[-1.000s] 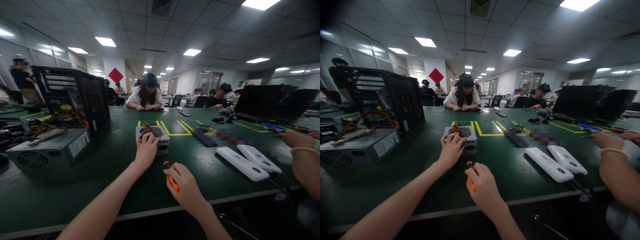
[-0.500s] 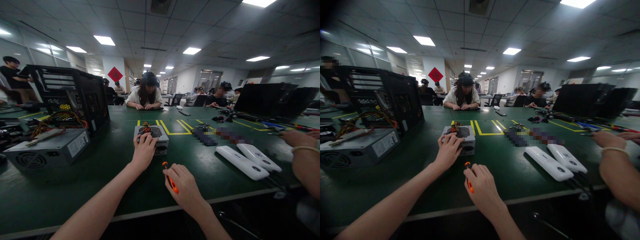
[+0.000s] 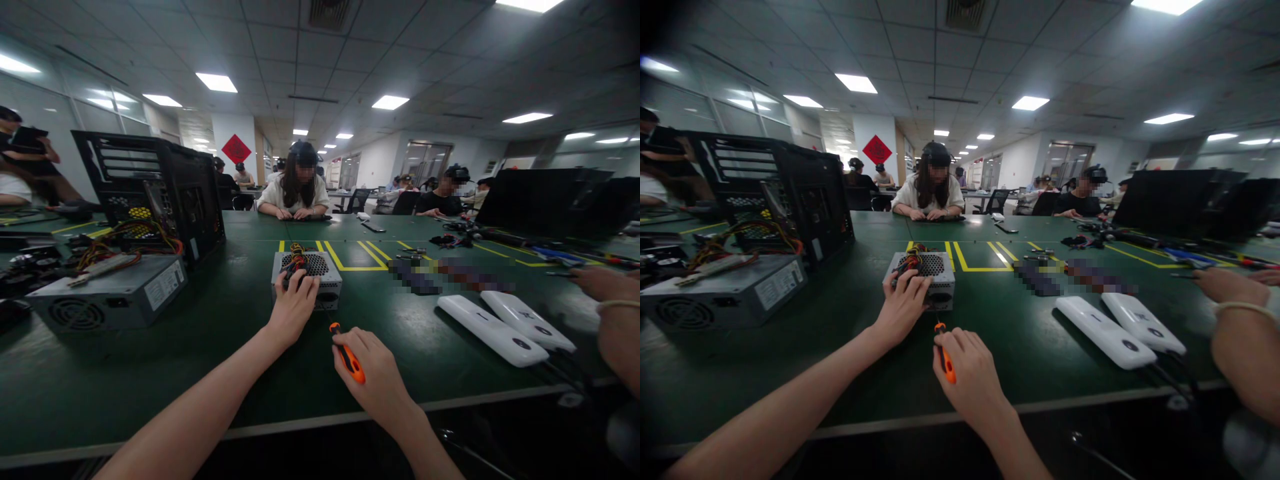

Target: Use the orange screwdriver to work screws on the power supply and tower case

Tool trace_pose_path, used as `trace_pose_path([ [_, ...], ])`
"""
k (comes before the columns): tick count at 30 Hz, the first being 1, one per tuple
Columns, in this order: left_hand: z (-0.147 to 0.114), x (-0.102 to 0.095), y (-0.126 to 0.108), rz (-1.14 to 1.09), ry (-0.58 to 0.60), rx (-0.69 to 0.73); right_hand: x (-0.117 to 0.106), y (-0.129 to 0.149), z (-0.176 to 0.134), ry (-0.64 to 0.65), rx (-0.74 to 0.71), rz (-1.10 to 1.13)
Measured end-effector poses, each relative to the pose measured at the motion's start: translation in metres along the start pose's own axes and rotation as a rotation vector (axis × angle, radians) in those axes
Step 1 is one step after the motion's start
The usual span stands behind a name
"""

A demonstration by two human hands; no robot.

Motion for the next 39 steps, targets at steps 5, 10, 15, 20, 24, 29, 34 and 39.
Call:
trace_pose_path([
  [5, -0.002, -0.008, -0.003, 0.006, 0.004, -0.047, -0.002, 0.0, -0.002, 0.018, -0.048, 0.033],
  [10, -0.007, -0.016, -0.002, -0.005, 0.014, -0.077, -0.005, 0.003, -0.003, 0.031, -0.072, 0.082],
  [15, -0.01, -0.018, 0.002, -0.046, 0.002, -0.119, -0.006, 0.005, -0.002, 0.011, -0.074, 0.062],
  [20, -0.01, -0.014, 0.008, -0.098, 0.002, -0.13, -0.005, 0.009, -0.001, -0.046, -0.099, 0.052],
  [24, -0.009, -0.015, 0.012, -0.117, 0.012, -0.099, -0.003, 0.012, -0.002, -0.116, -0.082, 0.052],
  [29, -0.008, -0.018, 0.016, -0.143, 0.028, -0.081, 0.002, 0.021, -0.004, -0.064, -0.105, -0.056],
  [34, -0.007, -0.016, 0.017, -0.121, 0.039, -0.066, 0.007, 0.026, -0.005, 0.047, -0.061, -0.134],
  [39, -0.007, -0.014, 0.014, -0.091, 0.008, -0.082, 0.008, 0.026, -0.003, 0.061, -0.032, -0.077],
])
Point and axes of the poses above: each hand's wrist, its own z-axis towards the middle knuckle, its own x-axis out of the palm, y = z × x, the point moved 2 cm from there along z, towards the middle knuckle, and after that the axes turned 3 degrees about x, right-handed, at the moved point
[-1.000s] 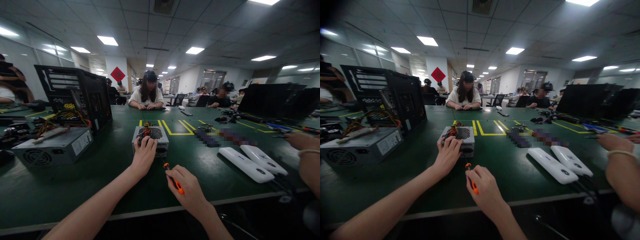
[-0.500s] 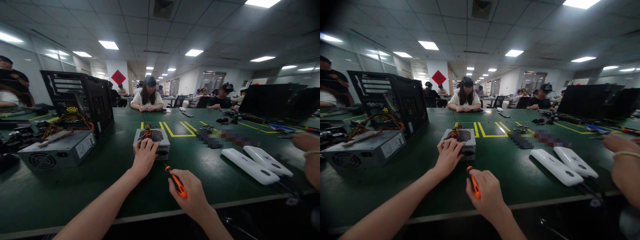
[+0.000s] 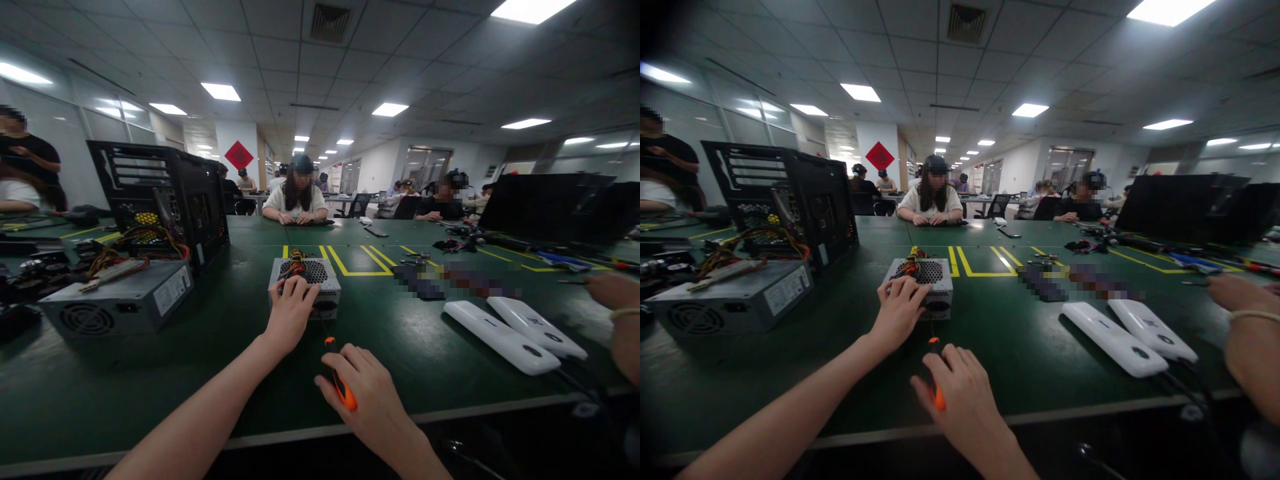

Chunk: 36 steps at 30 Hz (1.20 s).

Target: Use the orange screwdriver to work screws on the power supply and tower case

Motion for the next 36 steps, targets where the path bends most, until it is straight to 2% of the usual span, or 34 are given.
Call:
trace_pose_path([
  [4, -0.001, -0.001, -0.002, 0.013, 0.003, 0.005, 0.001, 0.001, 0.0, -0.085, 0.008, 0.021],
  [10, 0.0, -0.002, -0.006, 0.028, 0.005, 0.001, 0.002, 0.008, 0.002, 0.037, -0.033, -0.07],
  [15, 0.001, -0.003, -0.004, 0.009, 0.012, -0.005, 0.0, 0.008, 0.002, 0.027, 0.001, -0.012],
  [20, 0.002, -0.005, 0.0, -0.024, 0.012, -0.006, 0.006, 0.004, -0.002, -0.042, 0.032, 0.035],
  [25, 0.003, -0.008, 0.003, -0.052, 0.008, 0.007, 0.007, 0.006, -0.002, 0.027, 0.01, -0.006],
  [29, 0.004, -0.01, 0.007, -0.104, -0.026, 0.009, 0.005, 0.007, 0.0, 0.064, 0.047, 0.033],
  [33, 0.006, -0.011, 0.012, -0.146, -0.093, -0.032, 0.006, 0.005, -0.001, 0.015, 0.062, 0.062],
  [36, 0.007, -0.01, 0.015, -0.148, -0.104, -0.065, 0.009, 0.004, -0.003, 0.025, 0.048, 0.049],
])
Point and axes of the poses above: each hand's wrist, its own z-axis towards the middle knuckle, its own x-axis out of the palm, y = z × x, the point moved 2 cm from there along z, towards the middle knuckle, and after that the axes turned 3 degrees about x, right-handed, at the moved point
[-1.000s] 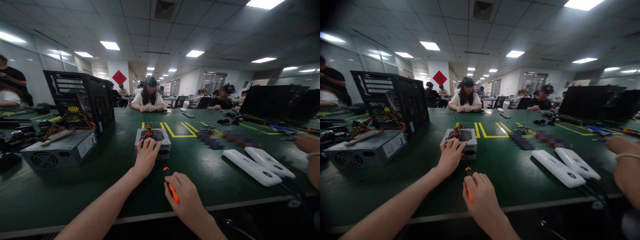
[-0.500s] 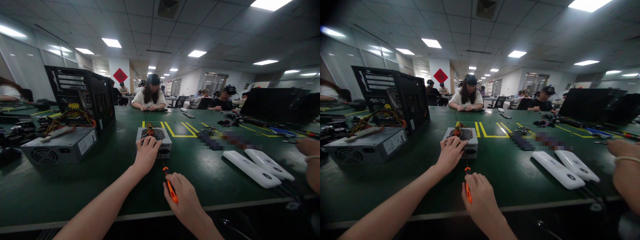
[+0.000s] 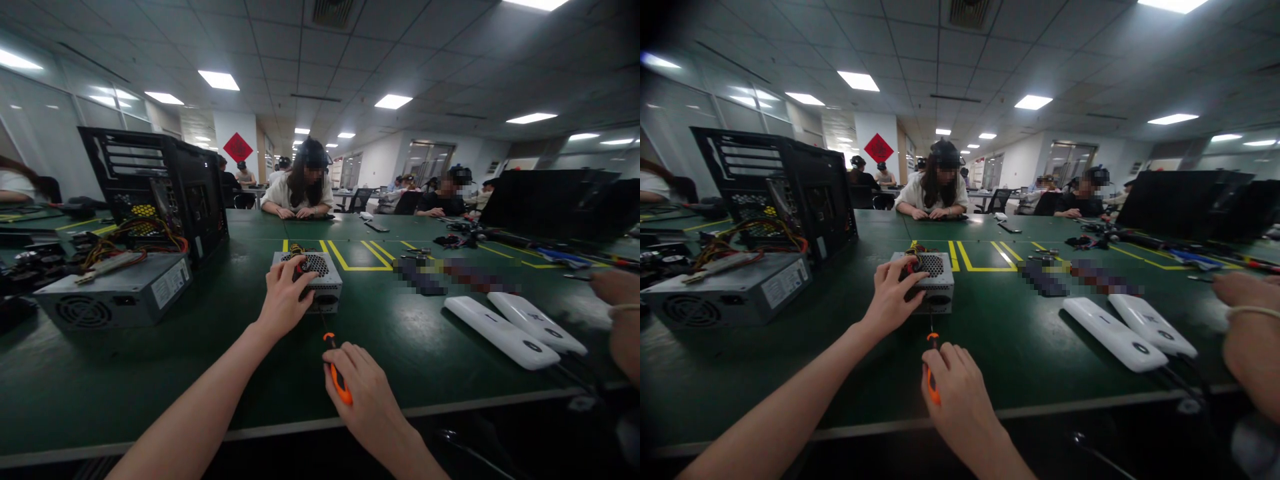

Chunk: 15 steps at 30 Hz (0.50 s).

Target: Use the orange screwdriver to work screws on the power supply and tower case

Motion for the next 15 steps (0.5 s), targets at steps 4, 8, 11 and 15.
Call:
trace_pose_path([
  [4, -0.0004, 0.001, 0.0004, 0.015, 0.09, 0.007, -0.0006, -0.0001, 0.0002, 0.006, 0.0, -0.001],
  [8, -0.0029, 0.0037, -0.0016, 0.047, 0.186, -0.008, -0.0031, 0.0028, 0.0013, 0.019, 0.003, 0.04],
  [11, -0.0045, 0.0059, -0.0038, 0.096, 0.205, -0.029, -0.0042, 0.004, 0.0005, -0.005, 0.005, 0.031],
  [15, -0.0057, 0.0076, -0.0061, 0.139, 0.2, -0.044, -0.0032, 0.004, -0.0013, 0.005, -0.009, 0.002],
])
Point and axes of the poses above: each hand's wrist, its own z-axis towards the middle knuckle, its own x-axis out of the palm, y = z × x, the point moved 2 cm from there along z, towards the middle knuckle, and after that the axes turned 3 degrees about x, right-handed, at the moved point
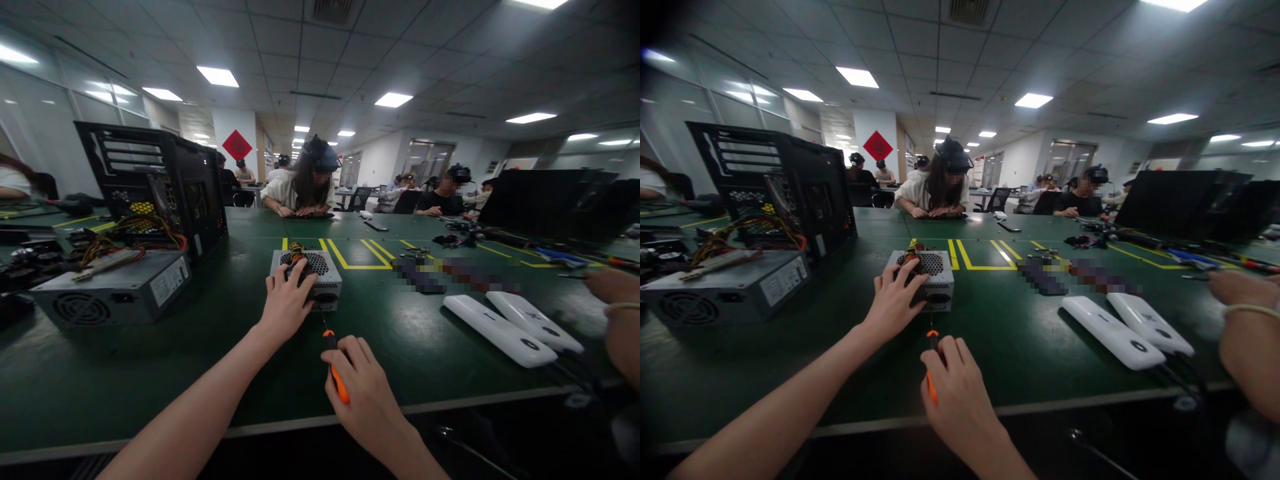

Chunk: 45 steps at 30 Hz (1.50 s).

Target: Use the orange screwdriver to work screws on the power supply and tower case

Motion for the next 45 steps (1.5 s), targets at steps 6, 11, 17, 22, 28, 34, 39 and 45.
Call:
trace_pose_path([
  [6, -0.0018, 0.0, -0.0027, 0.008, -0.007, -0.022, 0.0014, -0.0023, 0.0024, -0.009, 0.013, -0.006],
  [11, -0.0018, 0.0008, -0.0029, 0.006, -0.017, -0.026, 0.0044, -0.0053, 0.0013, -0.064, 0.013, 0.075],
  [17, -0.0009, 0.0025, -0.0013, 0.003, -0.024, -0.022, 0.0058, -0.0076, -0.0017, -0.069, 0.005, 0.066],
  [22, -0.0006, 0.0033, -0.0011, -0.006, -0.021, -0.028, 0.0063, -0.006, -0.0012, -0.081, 0.019, 0.04],
  [28, -0.0009, 0.0031, -0.0011, -0.004, -0.026, -0.027, 0.0061, -0.0052, -0.0019, -0.133, 0.042, 0.08],
  [34, -0.001, 0.0023, -0.0019, -0.011, -0.026, -0.038, 0.0062, -0.0076, -0.0015, -0.154, 0.062, 0.087],
  [39, -0.0007, 0.0012, -0.0028, -0.033, -0.029, -0.048, 0.0037, -0.0049, -0.002, -0.123, 0.023, 0.088],
  [45, -0.0004, -0.0001, -0.0036, -0.057, -0.02, -0.062, 0.0027, -0.0053, -0.0025, -0.145, 0.024, 0.107],
])
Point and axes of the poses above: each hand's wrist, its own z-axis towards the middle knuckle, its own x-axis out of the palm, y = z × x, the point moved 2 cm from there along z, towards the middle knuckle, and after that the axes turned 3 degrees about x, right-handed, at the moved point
